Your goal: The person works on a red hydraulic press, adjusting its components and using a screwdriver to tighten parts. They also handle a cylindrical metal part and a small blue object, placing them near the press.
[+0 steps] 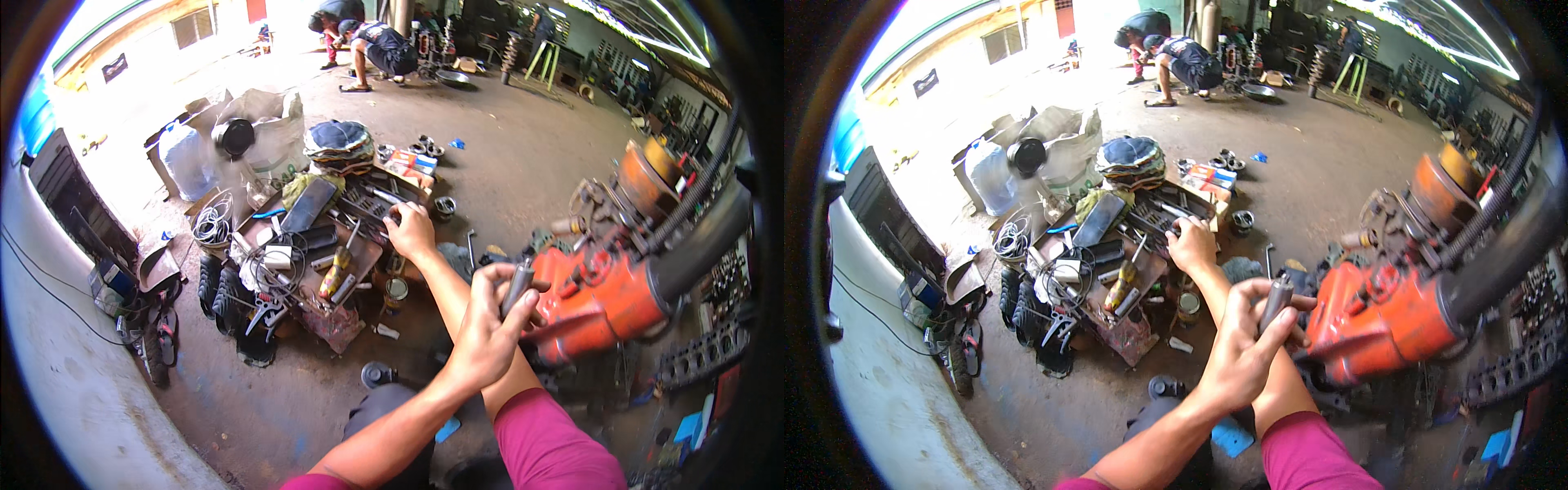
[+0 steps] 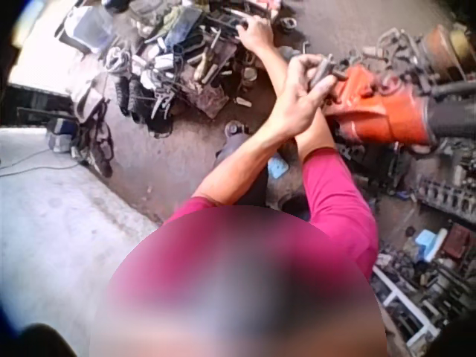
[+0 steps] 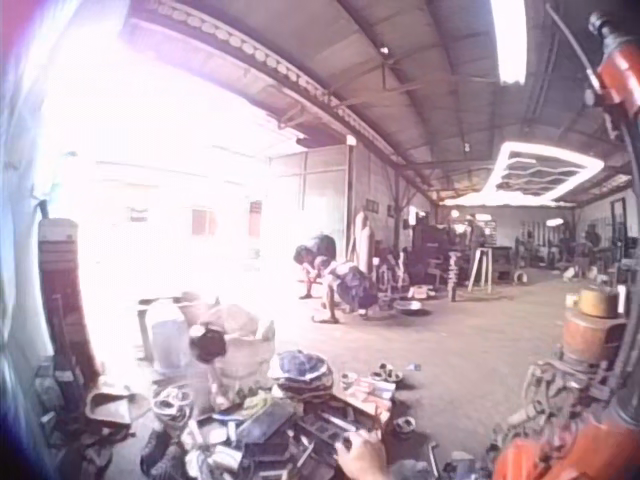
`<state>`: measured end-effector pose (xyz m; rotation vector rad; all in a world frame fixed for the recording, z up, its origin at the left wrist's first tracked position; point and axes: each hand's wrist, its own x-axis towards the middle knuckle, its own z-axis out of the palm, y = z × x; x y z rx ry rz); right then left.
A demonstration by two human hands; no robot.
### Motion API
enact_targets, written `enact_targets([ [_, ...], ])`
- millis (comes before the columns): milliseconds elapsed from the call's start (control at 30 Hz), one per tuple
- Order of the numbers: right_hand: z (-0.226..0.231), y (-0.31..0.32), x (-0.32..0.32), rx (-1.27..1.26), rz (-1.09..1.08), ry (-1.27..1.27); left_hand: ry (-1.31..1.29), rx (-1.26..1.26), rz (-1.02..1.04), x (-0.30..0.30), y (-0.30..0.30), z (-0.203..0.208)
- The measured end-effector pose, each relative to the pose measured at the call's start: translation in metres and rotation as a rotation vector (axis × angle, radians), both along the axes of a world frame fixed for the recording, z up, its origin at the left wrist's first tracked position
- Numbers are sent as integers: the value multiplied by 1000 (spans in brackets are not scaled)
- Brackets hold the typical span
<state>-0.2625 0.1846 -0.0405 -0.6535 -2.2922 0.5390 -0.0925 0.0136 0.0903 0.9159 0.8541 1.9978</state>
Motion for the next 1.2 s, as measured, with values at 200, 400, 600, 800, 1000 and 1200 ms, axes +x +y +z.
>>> enact_targets([
  [200, 3, 28, -83, 86, 31, -251, -292, 175, 156, -28, -1, -8],
  [400, 6, 39, -125, 184, 11, -489, -534, 62, 182, -42, 1, -17],
  [600, 18, 47, -137, 66, -69, -606, -804, 14, 7, -56, 2, -16],
  [800, 18, 42, -144, 242, -116, -723, -761, -37, 85, -63, -1, -7],
  [1000, 45, 36, -134, 330, -84, -685, -622, 47, 189, -74, -3, -9],
  [1200, 75, 40, -88, 196, 26, -674, -530, 82, 360, -74, -14, -7],
])
